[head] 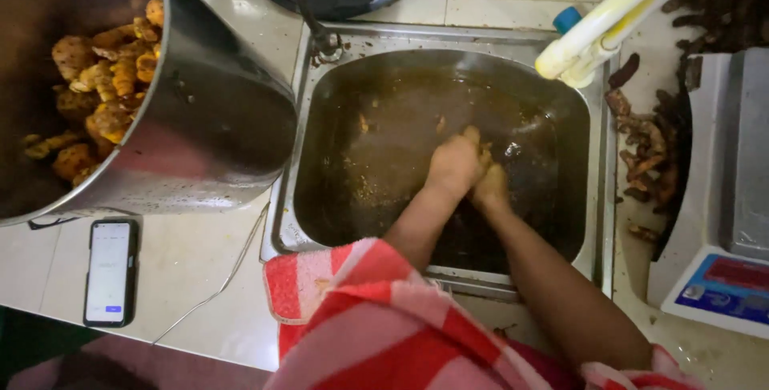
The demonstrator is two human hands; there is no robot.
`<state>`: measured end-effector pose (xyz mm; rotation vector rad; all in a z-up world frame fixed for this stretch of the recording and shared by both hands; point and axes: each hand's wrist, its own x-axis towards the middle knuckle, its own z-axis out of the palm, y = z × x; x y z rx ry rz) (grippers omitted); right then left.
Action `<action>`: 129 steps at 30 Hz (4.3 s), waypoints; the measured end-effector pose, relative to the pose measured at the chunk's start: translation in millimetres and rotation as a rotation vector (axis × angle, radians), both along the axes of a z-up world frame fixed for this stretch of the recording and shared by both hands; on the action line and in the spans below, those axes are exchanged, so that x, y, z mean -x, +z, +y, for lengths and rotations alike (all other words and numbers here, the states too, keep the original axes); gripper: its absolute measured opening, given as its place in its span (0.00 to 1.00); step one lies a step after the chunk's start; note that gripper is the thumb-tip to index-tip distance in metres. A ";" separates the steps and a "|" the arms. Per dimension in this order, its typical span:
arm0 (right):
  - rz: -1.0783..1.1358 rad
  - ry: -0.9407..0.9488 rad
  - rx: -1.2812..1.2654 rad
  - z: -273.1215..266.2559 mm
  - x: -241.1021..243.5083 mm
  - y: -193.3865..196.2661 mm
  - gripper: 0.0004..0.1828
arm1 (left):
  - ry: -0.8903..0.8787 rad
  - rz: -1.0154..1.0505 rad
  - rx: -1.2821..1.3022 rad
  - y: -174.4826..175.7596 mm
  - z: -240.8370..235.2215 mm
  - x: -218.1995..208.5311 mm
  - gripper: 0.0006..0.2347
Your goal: Washing and scrubbing turmeric roots in a sink filled with water to remove dirt.
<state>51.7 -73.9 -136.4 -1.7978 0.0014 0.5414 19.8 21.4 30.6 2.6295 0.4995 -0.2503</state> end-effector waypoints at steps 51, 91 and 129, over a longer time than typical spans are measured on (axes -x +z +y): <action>-0.268 0.188 0.105 -3.7 13.8 48.9 0.13 | 0.041 -0.004 0.033 6.1 36.5 37.3 0.18; 0.432 0.072 -0.459 -6.9 8.1 122.2 0.42 | 0.421 0.292 0.084 -0.1 119.5 81.5 0.26; 0.473 0.125 -0.793 -17.1 23.7 142.8 0.13 | 0.022 -0.281 0.279 6.8 14.6 37.0 0.18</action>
